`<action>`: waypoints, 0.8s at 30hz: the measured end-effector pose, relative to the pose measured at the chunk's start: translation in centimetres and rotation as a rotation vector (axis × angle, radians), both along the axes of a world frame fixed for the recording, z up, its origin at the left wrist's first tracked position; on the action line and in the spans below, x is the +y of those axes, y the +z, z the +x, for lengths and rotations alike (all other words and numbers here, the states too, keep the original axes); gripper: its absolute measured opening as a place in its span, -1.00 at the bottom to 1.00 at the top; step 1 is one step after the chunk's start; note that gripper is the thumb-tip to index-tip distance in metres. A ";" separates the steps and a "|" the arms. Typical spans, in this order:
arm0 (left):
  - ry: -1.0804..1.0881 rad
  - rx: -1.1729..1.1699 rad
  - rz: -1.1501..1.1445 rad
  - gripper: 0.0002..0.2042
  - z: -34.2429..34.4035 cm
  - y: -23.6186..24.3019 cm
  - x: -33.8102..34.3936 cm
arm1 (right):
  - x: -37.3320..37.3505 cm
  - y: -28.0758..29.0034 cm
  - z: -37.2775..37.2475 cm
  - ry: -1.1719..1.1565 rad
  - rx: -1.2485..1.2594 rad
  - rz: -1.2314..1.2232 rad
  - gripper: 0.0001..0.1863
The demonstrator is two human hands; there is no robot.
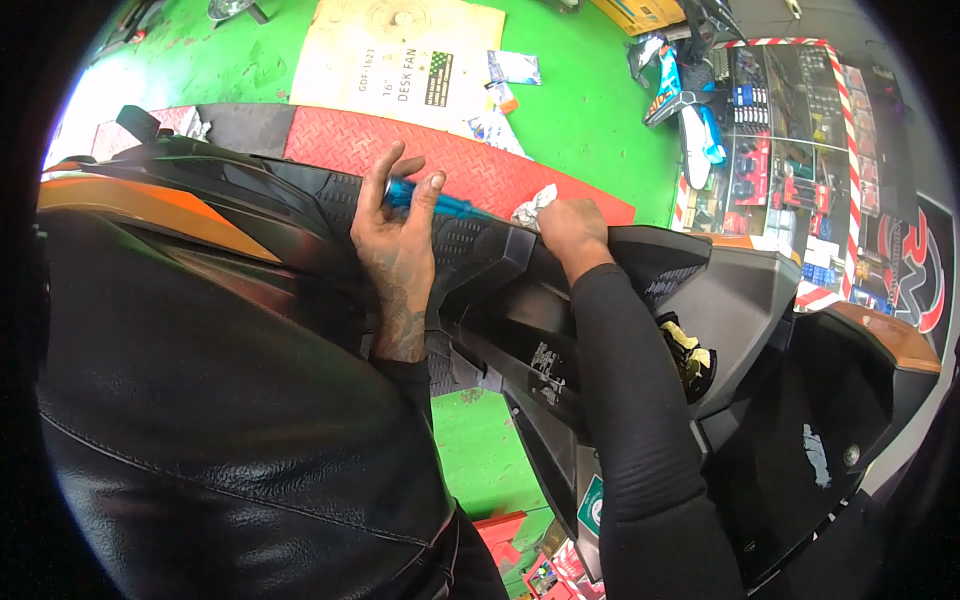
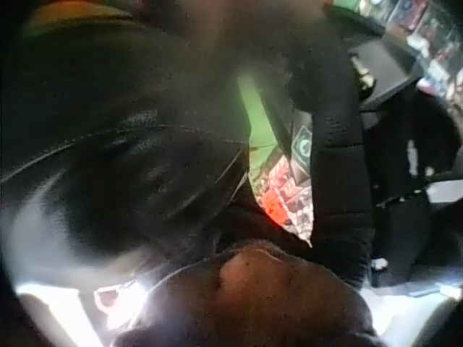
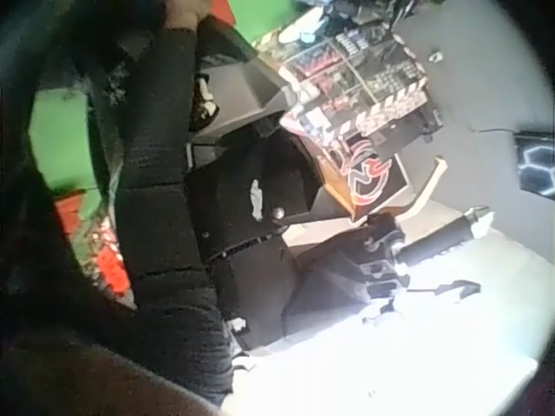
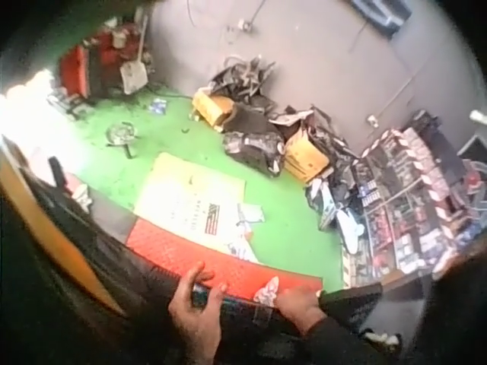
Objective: Using a screwdriver and cloth to remove and clean panels on a motorcycle.
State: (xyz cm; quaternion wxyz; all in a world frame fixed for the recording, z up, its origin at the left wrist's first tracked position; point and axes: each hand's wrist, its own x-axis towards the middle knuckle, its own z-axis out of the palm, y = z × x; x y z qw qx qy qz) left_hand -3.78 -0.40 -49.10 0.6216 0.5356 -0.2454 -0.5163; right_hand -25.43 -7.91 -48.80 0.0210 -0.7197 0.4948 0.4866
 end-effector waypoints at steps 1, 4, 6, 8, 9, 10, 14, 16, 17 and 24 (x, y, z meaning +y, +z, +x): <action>-0.047 -0.268 0.047 -0.40 0.2 -0.3 0.2 | 0.0 -0.1 0.4 -0.040 -0.039 -0.021 -0.75; 0.217 -0.132 -0.184 -0.45 -0.5 -0.4 0.5 | 0.3 -0.2 1.4 -0.068 -0.011 0.011 -0.75; 0.264 0.141 -0.188 -0.48 -1.1 -0.2 0.5 | 0.6 0.2 1.5 -0.075 -0.032 0.010 -0.76; 0.304 0.420 -0.202 -0.50 -1.0 0.4 0.1 | 0.4 0.7 1.2 -0.100 -0.041 0.045 -0.75; 0.227 0.375 -0.090 -0.51 -0.8 0.6 0.2 | 0.4 0.8 1.1 -0.096 -0.037 0.035 -0.75; 0.155 0.323 0.018 -0.52 -0.3 0.9 0.3 | 0.5 0.5 1.1 -0.094 -0.055 0.005 -0.76; 0.086 -0.027 -0.011 -0.49 -0.2 -0.1 0.8 | 0.6 0.3 1.1 -0.120 -0.080 -0.002 -0.72; 0.177 0.006 -0.174 -0.45 -0.8 -0.7 0.7 | 0.5 0.5 1.3 -0.137 -0.059 0.001 -0.73; 0.185 0.143 -0.250 -0.46 -0.6 -0.8 0.6 | 0.5 0.6 1.7 -0.154 -0.056 0.005 -0.73; -0.042 -0.213 0.022 -0.44 0.2 -1.9 0.5 | 0.4 0.8 1.5 -0.183 -0.039 -0.004 -0.74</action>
